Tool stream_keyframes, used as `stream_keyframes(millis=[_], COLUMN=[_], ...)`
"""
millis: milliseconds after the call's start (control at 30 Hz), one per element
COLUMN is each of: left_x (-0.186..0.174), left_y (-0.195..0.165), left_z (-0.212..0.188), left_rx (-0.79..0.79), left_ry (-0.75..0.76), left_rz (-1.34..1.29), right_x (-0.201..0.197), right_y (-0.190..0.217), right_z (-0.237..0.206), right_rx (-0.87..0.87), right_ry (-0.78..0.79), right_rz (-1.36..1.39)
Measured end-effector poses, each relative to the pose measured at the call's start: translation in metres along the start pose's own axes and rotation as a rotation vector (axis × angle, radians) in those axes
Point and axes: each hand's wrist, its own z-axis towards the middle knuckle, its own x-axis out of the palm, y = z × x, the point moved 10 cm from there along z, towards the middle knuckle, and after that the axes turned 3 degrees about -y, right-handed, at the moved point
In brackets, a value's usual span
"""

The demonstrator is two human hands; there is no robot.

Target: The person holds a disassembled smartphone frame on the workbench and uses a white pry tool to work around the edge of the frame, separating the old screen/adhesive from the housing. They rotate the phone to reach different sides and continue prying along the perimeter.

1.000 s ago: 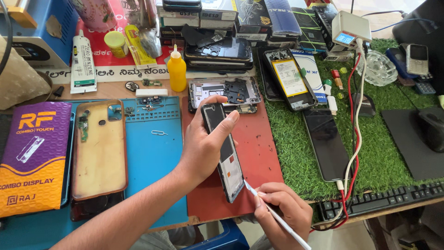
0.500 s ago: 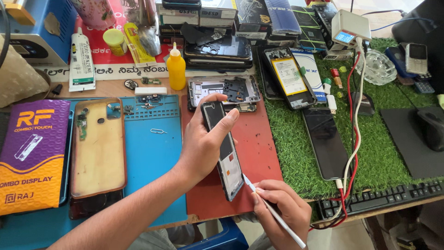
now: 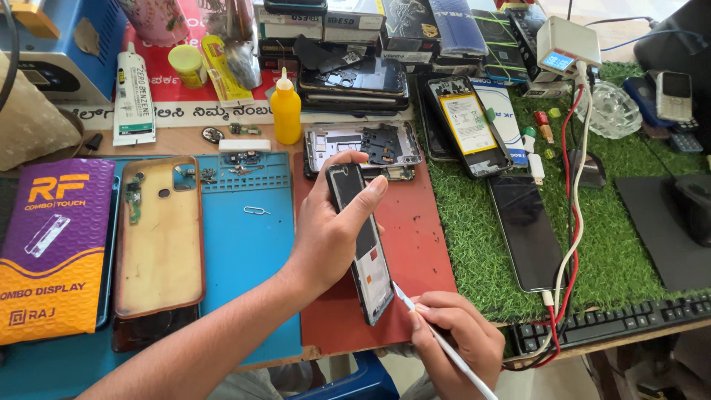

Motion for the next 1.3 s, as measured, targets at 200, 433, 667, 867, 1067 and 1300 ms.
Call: stream_keyframes(millis=[200,433,667,867,1067,1300], left_x=[-0.001,-0.0007,0.0007,-0.0011,-0.0005,-0.0011], left_y=[0.0013,0.0011,-0.0032,0.0014,0.0003,0.0039], left_z=[-0.0005,-0.0019,-0.0012,-0.0012,-0.0009,-0.0012], left_rx=[-0.02,-0.037,-0.01,-0.007,-0.013,-0.015], left_ry=[-0.01,-0.018,-0.001,-0.008,-0.008,0.001], left_rz=[0.019,0.015,-0.012,0.001,-0.015,-0.006], right_x=[0.0009,0.0018,-0.0001,0.0027,0.0007,0.0038], right_y=[0.0004,-0.0008,-0.0008,-0.0027,-0.004,-0.0023], right_z=[0.0007,0.0007,0.0047,0.0035,0.0059,0.0046], right_rx=[0.019,0.024,0.039,0.074,0.102,0.085], right_ry=[0.027,0.039,0.018,0.044,0.025,0.047], right_rz=[-0.007,-0.011,0.078,-0.027,0.076,-0.009])
